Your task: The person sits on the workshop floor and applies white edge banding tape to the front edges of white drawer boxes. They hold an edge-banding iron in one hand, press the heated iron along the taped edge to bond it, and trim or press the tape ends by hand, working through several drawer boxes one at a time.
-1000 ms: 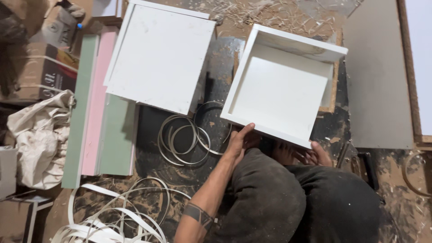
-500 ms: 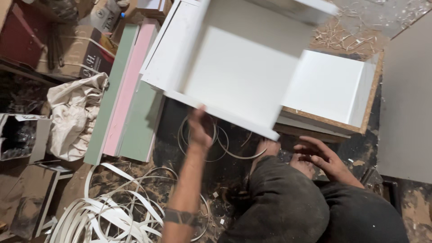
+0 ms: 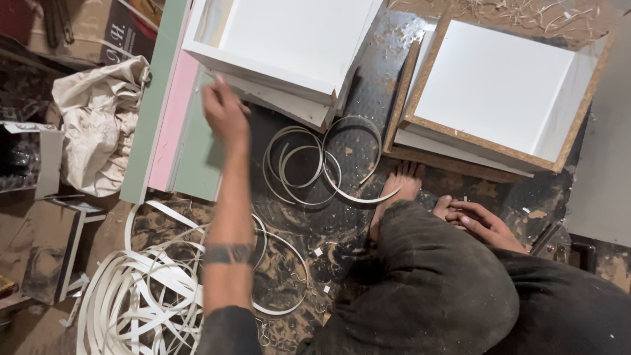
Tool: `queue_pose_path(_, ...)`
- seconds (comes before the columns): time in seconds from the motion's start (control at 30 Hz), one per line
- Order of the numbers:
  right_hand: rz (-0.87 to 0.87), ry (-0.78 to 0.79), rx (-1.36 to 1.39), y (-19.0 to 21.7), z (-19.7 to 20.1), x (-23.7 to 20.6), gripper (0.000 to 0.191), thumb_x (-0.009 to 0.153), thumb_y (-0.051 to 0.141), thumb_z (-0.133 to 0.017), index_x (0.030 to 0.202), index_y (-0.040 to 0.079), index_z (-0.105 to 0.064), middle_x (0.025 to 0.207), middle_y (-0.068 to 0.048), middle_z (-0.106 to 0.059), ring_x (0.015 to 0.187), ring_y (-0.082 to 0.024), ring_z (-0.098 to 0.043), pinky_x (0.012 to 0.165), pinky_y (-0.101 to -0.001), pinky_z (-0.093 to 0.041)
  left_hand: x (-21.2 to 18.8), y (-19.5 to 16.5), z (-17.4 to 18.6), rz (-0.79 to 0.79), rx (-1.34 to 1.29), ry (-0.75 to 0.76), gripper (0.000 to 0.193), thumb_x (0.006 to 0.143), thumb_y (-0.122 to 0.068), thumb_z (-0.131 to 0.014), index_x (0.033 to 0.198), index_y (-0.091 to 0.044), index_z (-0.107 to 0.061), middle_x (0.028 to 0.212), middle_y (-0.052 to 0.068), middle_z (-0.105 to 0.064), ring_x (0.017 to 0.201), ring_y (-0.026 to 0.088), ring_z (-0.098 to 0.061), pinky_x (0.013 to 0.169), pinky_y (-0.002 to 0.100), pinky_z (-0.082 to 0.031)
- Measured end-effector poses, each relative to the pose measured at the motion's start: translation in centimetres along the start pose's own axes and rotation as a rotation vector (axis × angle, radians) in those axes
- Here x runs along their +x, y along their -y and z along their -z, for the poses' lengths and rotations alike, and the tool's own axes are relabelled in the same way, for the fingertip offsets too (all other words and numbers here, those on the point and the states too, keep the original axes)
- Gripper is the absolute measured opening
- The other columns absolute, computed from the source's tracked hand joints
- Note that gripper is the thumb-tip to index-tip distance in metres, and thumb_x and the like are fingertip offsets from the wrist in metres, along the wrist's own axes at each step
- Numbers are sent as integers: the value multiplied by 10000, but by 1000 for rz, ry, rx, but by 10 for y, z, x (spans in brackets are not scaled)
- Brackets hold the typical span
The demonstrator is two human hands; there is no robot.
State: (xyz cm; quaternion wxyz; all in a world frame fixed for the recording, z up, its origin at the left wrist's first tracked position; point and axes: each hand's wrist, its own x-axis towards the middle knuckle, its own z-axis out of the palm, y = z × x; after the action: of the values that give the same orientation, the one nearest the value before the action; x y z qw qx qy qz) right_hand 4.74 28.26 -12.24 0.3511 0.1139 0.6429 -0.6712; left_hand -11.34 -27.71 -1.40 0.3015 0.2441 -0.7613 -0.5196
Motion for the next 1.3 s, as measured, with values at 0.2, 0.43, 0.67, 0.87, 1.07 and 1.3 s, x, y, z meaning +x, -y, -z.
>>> queue_pose_path(0.2,-110,-126,22,-21,0,7,466,980,235,-610,1409,57,-569,1241,-97,-695,1168,-201,-648,981,-375,-519,-211,72,-31,-635,430,928,155,913,-91,-639,1056,-79,-697,963,126,-700,917,339,-690,799,447,-542)
queue_pose_path(0.43,46,-200,33,-18,1,6,399,979,199,-657,1348,54,-609,1205,-75,-701,1094,-171,-661,919,-353,-535,-265,131,-69,-734,660,919,129,850,-138,-621,972,-109,-652,952,100,-717,959,290,-706,1026,538,-454)
queue_pose_path(0.67,569,-667,-920,68,10,14,379,930,143,-740,1288,76,-633,1226,-156,-673,1131,-309,-630,962,-395,-501,-249,50,-52,-211,332,1016,151,1007,-191,-573,1094,-77,-621,946,179,-705,909,408,-672,767,496,-512)
queue_pose_path(0.87,580,-520,-1305,117,30,79,548,813,-30,-656,1343,107,-645,1263,-107,-692,1244,-277,-599,1096,-474,-353,-261,-14,-42,-138,274,1084,195,1000,-194,-600,1145,-89,-677,948,172,-735,870,386,-713,725,448,-537)
queue_pose_path(1.07,547,-488,-1194,91,41,65,480,863,-32,-642,1295,178,-658,1286,-67,-683,1265,-251,-605,1137,-429,-302,-268,-35,-45,-75,168,1018,184,953,-128,-675,1119,-67,-724,1008,132,-770,871,293,-764,739,369,-576)
queue_pose_path(1.3,691,-536,-845,74,4,24,527,792,17,-640,1312,106,-638,1310,-113,-613,1210,-287,-571,1071,-448,-418,-256,-58,-89,-306,39,1109,173,949,-131,-696,1102,-65,-742,1033,121,-776,927,286,-764,799,371,-584)
